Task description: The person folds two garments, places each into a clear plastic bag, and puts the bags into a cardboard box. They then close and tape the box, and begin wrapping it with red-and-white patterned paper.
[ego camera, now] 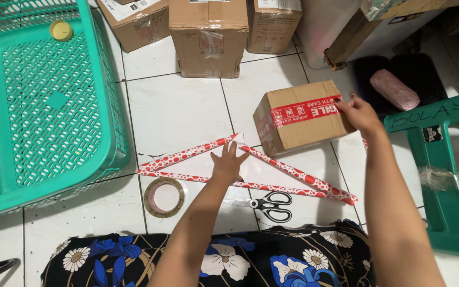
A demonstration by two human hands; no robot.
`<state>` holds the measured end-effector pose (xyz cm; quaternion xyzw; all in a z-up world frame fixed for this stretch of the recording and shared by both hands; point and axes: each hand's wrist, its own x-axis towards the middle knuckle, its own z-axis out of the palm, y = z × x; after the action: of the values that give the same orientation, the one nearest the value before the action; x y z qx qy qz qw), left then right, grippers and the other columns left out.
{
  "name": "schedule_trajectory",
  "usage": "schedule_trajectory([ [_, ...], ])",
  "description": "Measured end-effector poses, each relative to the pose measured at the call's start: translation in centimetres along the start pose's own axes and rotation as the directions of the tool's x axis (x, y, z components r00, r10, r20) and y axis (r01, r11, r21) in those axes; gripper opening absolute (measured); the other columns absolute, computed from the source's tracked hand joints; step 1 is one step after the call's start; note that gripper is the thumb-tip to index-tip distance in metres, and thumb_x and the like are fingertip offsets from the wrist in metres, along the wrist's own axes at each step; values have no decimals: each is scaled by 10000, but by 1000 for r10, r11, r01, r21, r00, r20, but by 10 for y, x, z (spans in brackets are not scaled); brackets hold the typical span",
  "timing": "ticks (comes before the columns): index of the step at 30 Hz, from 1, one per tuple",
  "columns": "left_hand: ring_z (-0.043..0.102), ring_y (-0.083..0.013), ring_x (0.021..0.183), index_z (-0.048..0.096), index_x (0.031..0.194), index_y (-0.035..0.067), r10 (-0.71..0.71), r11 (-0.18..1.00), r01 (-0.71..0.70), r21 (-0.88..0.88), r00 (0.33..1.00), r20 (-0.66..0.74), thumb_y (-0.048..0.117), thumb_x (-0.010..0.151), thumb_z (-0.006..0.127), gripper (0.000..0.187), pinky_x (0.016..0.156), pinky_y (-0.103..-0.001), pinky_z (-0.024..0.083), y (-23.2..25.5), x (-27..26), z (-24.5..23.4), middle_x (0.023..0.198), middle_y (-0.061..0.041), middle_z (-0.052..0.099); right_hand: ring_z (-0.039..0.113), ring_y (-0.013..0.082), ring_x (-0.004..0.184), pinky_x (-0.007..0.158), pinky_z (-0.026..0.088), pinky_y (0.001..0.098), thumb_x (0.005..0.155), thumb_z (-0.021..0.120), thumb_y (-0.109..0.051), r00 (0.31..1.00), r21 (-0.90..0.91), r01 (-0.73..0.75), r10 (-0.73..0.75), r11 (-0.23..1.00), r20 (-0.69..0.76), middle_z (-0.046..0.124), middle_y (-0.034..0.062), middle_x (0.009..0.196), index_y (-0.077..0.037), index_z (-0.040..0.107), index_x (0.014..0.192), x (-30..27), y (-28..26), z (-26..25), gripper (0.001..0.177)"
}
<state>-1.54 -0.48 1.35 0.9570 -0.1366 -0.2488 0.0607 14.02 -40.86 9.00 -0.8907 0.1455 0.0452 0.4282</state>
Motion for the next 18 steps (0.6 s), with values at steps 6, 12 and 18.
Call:
schedule_trajectory([
  [6, 66, -341, 1572, 239, 1599, 438, -31, 999, 32, -16, 999, 12, 480, 734, 883, 1079, 1049, -772, 355, -12, -12, 7, 1691, -107, 118, 306, 423, 1444, 1102, 400, 457, 510, 893, -514, 884, -474, 452, -307, 755, 354, 252, 284, 1597, -80, 268, 1583, -65, -91, -18, 1315],
  [12, 68, -329, 1564, 219, 1605, 329, 79, 992, -69, 104, 992, -102, 520, 723, 886, 1122, 1156, -690, 264, -15, 3, 30, 1684, -131, 123, -139, 383, 1564, 1221, -26, 635, 410, 960, -731, 738, -737, 672, 6, 69, 674, -154, 254, 1681, -233, -98, 1606, -120, -191, 49, 1673],
  [18, 250, -356, 1509, 326, 1603, 349, 40, 999, -40, -3, 992, -120, 442, 763, 857, 998, 1167, -652, 303, -17, -13, 29, 1556, -120, 343, -159, 389, 1562, 1239, -25, 581, 380, 1012, -614, 697, -706, 684, 119, 182, 707, -190, 277, 1656, -300, -198, 1607, -102, -217, 69, 1751],
])
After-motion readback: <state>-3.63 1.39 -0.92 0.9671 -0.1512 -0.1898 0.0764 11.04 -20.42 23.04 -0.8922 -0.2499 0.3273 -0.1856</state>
